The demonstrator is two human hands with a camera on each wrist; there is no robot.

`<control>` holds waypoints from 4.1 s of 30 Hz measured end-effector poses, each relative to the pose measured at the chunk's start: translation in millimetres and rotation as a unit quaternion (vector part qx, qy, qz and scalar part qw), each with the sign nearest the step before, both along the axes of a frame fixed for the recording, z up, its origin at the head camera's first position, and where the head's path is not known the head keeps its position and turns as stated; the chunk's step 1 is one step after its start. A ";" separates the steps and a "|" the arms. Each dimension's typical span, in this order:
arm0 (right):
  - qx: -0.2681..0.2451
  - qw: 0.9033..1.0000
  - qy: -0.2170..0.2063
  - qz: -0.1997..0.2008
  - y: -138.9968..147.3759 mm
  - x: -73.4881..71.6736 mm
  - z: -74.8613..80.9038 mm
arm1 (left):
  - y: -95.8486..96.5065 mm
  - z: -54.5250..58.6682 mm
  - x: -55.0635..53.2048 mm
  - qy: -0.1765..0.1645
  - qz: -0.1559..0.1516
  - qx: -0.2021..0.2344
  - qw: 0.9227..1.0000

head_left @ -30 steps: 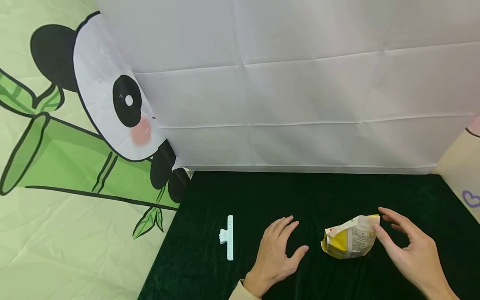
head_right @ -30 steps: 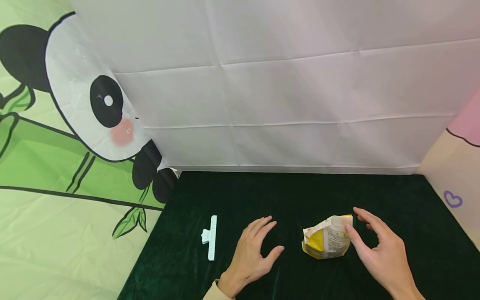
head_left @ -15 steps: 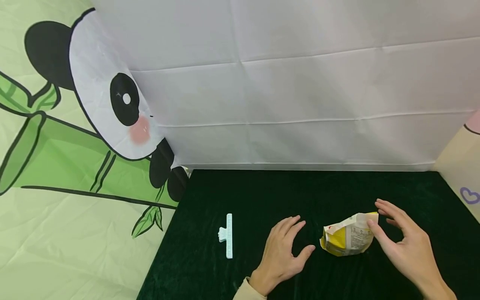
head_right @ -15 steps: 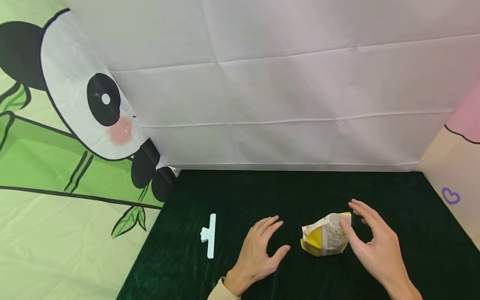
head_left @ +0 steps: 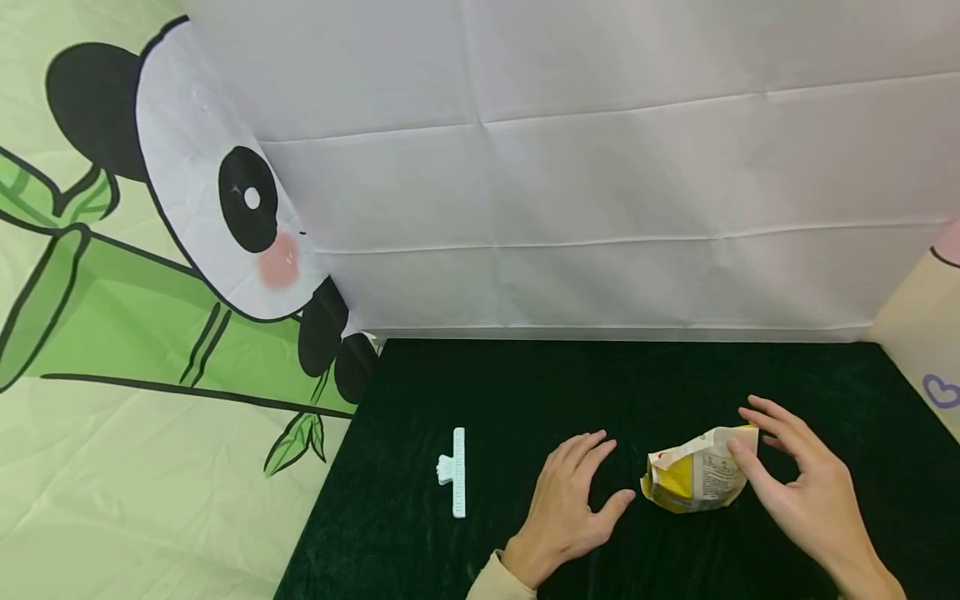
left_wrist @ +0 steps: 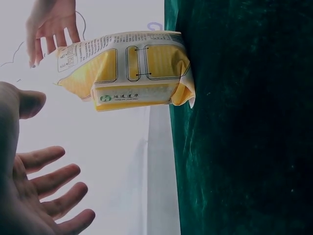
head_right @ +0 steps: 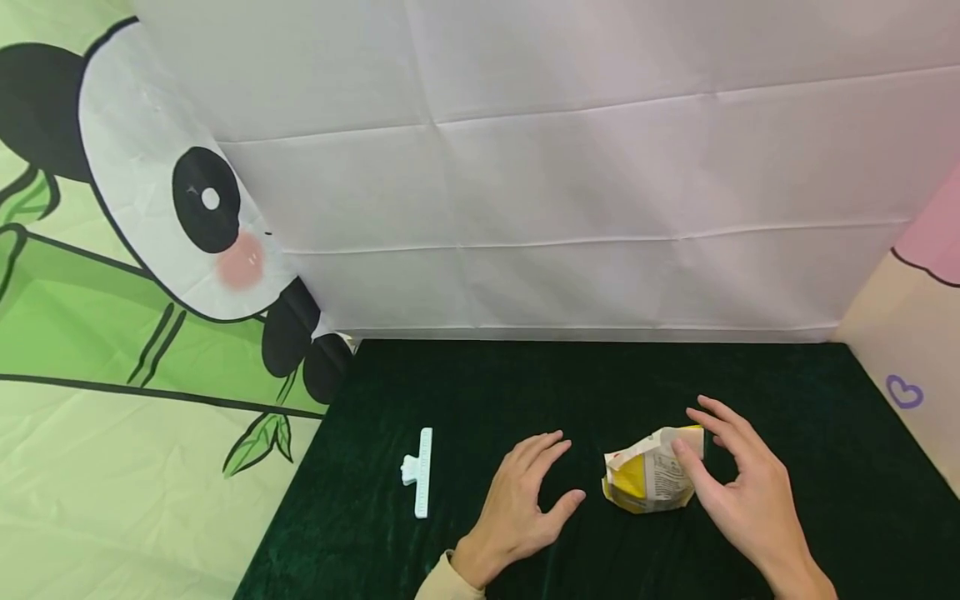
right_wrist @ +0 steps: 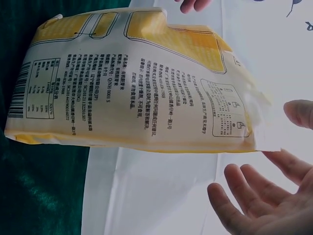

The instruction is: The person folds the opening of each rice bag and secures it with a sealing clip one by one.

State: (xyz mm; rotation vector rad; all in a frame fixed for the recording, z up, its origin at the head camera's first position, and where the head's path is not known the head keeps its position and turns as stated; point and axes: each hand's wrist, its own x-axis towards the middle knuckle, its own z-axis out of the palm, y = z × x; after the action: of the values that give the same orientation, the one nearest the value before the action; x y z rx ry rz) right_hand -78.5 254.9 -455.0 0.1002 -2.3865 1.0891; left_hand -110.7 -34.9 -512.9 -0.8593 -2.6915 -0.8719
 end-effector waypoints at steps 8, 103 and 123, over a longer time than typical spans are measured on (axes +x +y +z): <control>0.001 1.000 -0.006 0.002 -2.9 -0.6 2.4 | 3.0 -2.8 -1.0 -0.014 -0.010 0.006 1.000; 0.017 0.998 0.047 0.046 -14.4 -11.9 -4.0 | 51.7 5.3 -21.2 0.085 -0.061 0.020 0.994; 0.015 0.997 0.059 0.047 -16.6 -11.9 -3.3 | 73.3 21.5 -28.8 0.126 -0.056 0.056 0.989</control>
State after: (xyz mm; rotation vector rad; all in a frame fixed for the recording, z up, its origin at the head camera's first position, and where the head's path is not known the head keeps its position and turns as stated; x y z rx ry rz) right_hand -90.4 238.3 -458.2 0.2820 -2.3121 1.0595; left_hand -139.5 38.4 -491.4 -1.0281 -2.3753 -0.8626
